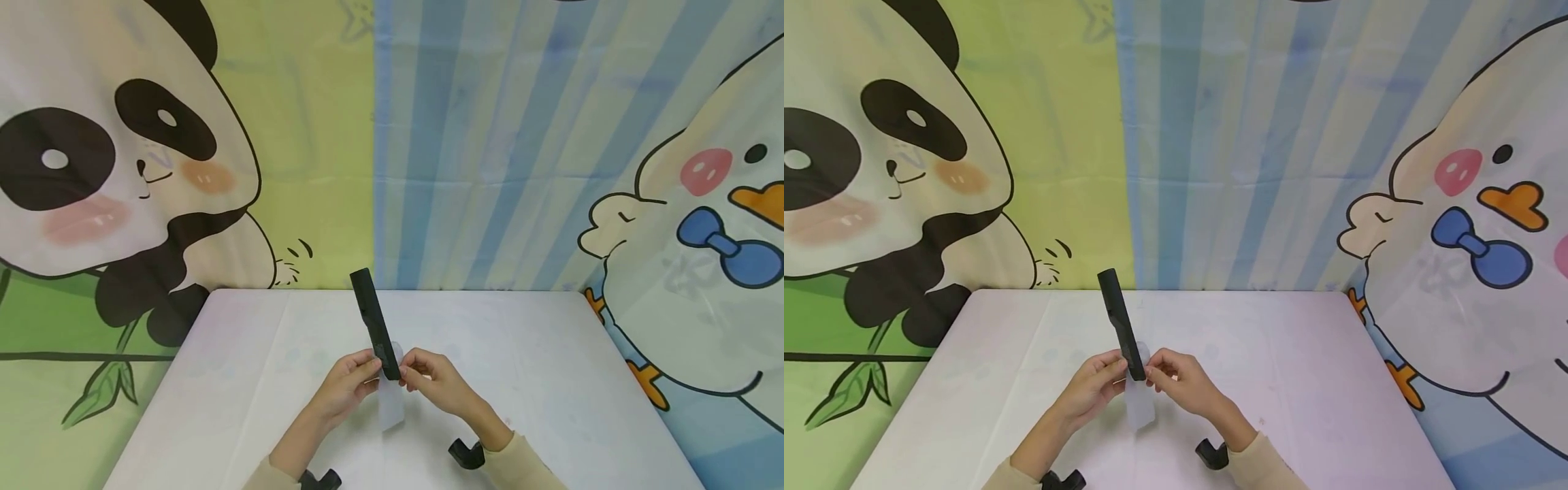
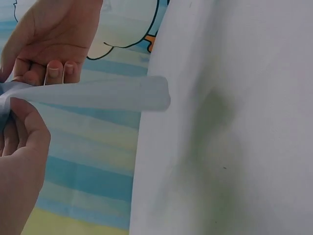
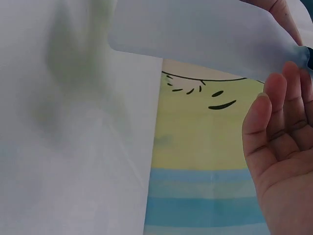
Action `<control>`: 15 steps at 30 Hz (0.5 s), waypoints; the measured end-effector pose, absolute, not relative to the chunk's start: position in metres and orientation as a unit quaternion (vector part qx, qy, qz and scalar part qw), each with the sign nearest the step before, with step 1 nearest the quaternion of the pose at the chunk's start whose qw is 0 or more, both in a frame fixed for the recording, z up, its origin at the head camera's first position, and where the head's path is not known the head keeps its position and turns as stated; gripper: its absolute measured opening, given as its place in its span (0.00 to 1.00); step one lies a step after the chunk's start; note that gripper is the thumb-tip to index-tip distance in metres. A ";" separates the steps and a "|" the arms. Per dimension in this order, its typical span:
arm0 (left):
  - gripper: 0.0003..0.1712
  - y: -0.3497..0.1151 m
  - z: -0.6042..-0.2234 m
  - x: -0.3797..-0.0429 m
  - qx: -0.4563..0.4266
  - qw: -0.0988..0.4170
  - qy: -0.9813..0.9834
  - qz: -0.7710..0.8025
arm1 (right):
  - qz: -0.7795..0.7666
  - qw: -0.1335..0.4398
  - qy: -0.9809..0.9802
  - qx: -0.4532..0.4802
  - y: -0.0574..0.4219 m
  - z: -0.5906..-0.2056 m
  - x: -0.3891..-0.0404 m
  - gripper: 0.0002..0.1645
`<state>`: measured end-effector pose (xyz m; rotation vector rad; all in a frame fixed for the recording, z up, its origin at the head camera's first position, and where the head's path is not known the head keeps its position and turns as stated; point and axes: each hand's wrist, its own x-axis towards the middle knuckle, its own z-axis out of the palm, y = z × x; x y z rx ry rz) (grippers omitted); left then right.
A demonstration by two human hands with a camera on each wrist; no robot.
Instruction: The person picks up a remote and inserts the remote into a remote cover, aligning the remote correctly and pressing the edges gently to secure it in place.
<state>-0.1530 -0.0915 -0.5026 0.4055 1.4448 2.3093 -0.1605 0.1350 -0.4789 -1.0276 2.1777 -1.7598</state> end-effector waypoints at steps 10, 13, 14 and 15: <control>0.18 -0.100 -0.502 -0.152 0.180 0.199 0.517 0.813 | -0.546 -0.006 0.735 -0.403 0.123 -0.451 -0.149 0.06; 0.16 -0.101 -0.503 -0.152 0.195 0.204 0.513 0.811 | -0.547 -0.010 0.731 -0.407 0.121 -0.450 -0.148 0.07; 0.15 -0.101 -0.503 -0.152 0.196 0.202 0.515 0.809 | -0.549 -0.009 0.730 -0.407 0.120 -0.451 -0.148 0.07; 0.15 -0.101 -0.503 -0.152 0.197 0.197 0.520 0.807 | -0.550 -0.009 0.730 -0.406 0.120 -0.451 -0.148 0.07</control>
